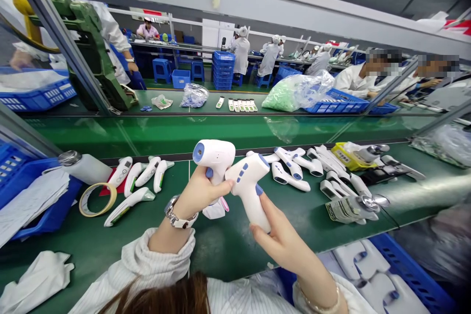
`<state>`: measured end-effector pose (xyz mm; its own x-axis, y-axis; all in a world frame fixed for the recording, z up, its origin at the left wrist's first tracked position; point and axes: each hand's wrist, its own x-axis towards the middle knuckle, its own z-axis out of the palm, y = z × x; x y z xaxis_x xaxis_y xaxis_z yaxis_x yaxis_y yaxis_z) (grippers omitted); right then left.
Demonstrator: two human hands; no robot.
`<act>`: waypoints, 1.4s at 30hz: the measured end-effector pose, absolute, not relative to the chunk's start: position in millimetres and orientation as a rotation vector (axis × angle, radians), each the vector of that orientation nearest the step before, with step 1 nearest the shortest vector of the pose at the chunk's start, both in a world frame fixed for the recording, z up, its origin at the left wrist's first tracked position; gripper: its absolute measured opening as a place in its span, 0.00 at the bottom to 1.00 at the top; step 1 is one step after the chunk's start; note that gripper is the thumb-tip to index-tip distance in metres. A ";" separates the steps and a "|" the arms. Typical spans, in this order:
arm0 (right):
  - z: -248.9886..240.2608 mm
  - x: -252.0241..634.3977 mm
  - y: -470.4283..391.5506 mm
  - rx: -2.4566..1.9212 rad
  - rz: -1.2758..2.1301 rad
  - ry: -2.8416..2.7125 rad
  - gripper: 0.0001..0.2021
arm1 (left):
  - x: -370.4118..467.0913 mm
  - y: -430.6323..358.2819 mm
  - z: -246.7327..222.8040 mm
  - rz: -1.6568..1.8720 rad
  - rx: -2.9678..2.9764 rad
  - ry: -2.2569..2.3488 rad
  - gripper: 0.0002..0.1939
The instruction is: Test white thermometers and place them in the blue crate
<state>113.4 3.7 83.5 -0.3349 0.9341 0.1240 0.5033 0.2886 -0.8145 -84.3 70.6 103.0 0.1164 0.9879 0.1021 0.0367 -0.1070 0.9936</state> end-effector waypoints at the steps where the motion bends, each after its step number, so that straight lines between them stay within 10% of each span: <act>1: 83.0 113.6 4.2 -1.279 0.915 -1.951 0.29 | -84.3 70.9 102.8 1.175 1.385 1.097 0.20; 22: 74.0 113.2 -1.8 -1.291 1.377 -1.346 0.35 | -90.5 72.9 101.2 1.044 1.356 0.913 0.20; 42: 72.7 108.5 2.1 -1.307 0.735 -1.856 0.29 | -75.2 69.8 100.0 1.200 1.528 1.068 0.27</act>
<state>108.5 2.1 72.7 -0.2091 0.9476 0.2416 0.5251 0.3172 -0.7897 -75.2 69.8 100.0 0.1586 0.9640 0.2132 0.1004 -0.2306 0.9679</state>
